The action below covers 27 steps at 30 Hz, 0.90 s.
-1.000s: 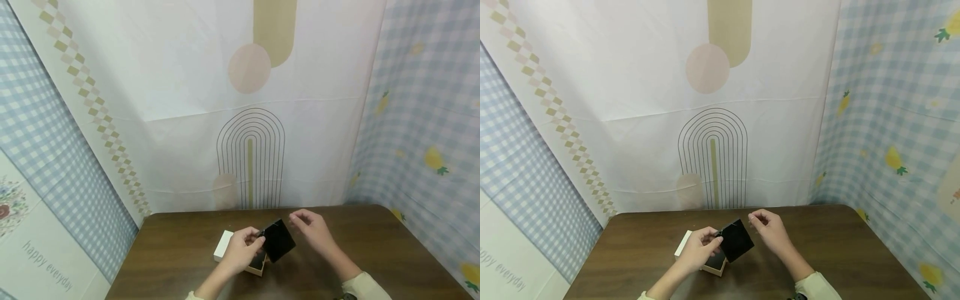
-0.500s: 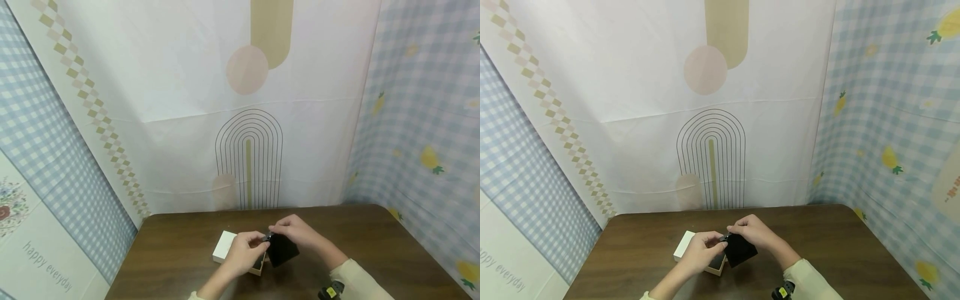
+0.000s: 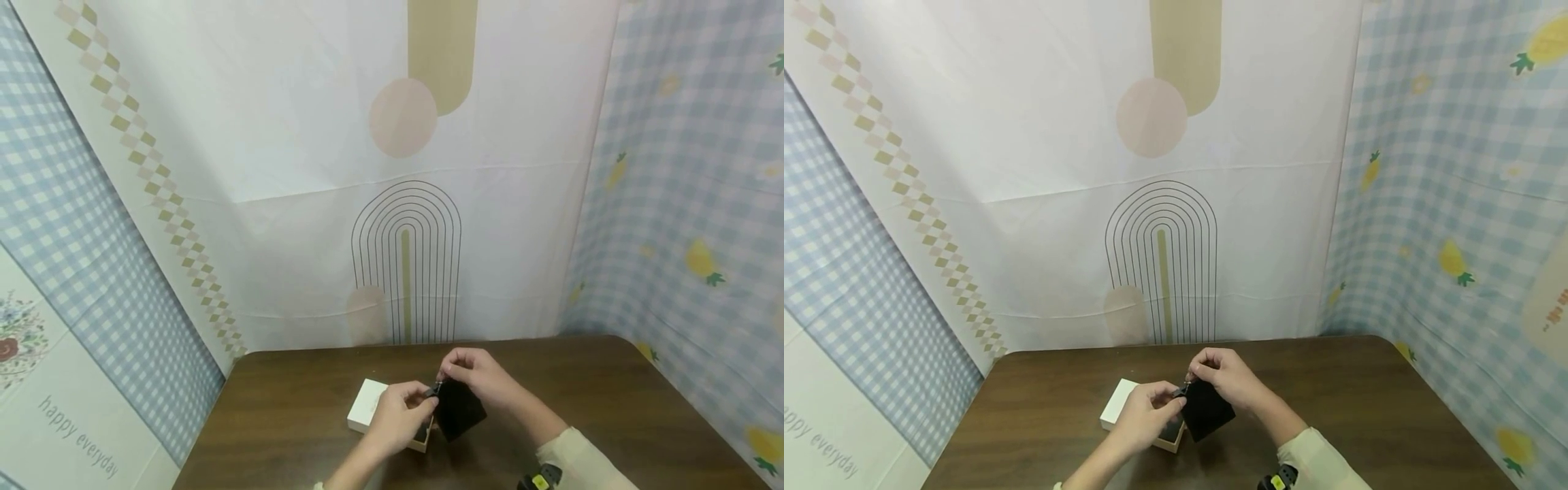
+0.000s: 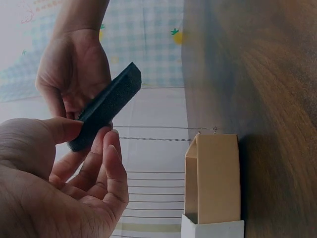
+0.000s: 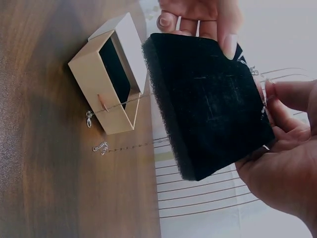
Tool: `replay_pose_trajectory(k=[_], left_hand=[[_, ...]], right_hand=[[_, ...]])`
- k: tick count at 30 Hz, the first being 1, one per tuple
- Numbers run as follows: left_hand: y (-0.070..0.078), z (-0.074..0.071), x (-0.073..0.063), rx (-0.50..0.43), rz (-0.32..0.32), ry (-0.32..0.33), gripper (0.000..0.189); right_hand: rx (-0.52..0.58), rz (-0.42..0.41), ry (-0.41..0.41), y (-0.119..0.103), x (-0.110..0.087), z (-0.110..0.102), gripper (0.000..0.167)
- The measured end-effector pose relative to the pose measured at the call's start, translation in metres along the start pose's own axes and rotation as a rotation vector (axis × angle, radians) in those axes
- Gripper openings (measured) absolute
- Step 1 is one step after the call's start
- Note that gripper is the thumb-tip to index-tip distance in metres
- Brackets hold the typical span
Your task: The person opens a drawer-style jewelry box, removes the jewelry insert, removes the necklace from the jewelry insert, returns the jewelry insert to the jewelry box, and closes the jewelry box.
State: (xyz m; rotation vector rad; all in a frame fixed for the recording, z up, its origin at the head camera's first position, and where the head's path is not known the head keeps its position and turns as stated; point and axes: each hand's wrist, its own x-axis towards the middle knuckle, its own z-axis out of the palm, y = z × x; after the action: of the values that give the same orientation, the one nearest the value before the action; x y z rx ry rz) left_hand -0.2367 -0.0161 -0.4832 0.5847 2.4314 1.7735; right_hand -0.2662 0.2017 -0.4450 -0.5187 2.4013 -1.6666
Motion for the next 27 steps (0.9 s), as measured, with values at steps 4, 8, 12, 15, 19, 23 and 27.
replay_pose_trajectory(k=[4,8,12,15,19,23,27], left_hand=[[-0.001,-0.002,0.001,-0.002,-0.018,0.01,0.014],[-0.002,-0.004,0.002,-0.007,-0.024,0.025,0.015],[-0.002,-0.004,0.003,-0.022,-0.025,0.041,0.015],[-0.002,-0.005,0.003,-0.031,-0.028,0.039,0.015],[-0.002,-0.004,0.005,-0.043,-0.039,0.045,0.016],[-0.001,-0.005,0.007,-0.045,-0.048,0.067,0.016],[-0.001,-0.006,0.008,-0.055,-0.054,0.082,0.015]], right_hand=[[0.002,-0.043,0.029,0.001,-0.004,0.0,0.024],[-0.094,-0.073,0.109,0.0,-0.009,0.003,0.019],[-0.245,-0.082,0.219,0.002,-0.014,0.009,0.008],[-0.368,-0.134,0.286,0.006,-0.017,0.012,0.013],[-0.474,-0.249,0.334,0.01,-0.018,0.015,0.024],[-0.528,-0.323,0.38,0.013,-0.019,0.016,0.027],[-0.551,-0.356,0.427,0.015,-0.022,0.018,0.028]])
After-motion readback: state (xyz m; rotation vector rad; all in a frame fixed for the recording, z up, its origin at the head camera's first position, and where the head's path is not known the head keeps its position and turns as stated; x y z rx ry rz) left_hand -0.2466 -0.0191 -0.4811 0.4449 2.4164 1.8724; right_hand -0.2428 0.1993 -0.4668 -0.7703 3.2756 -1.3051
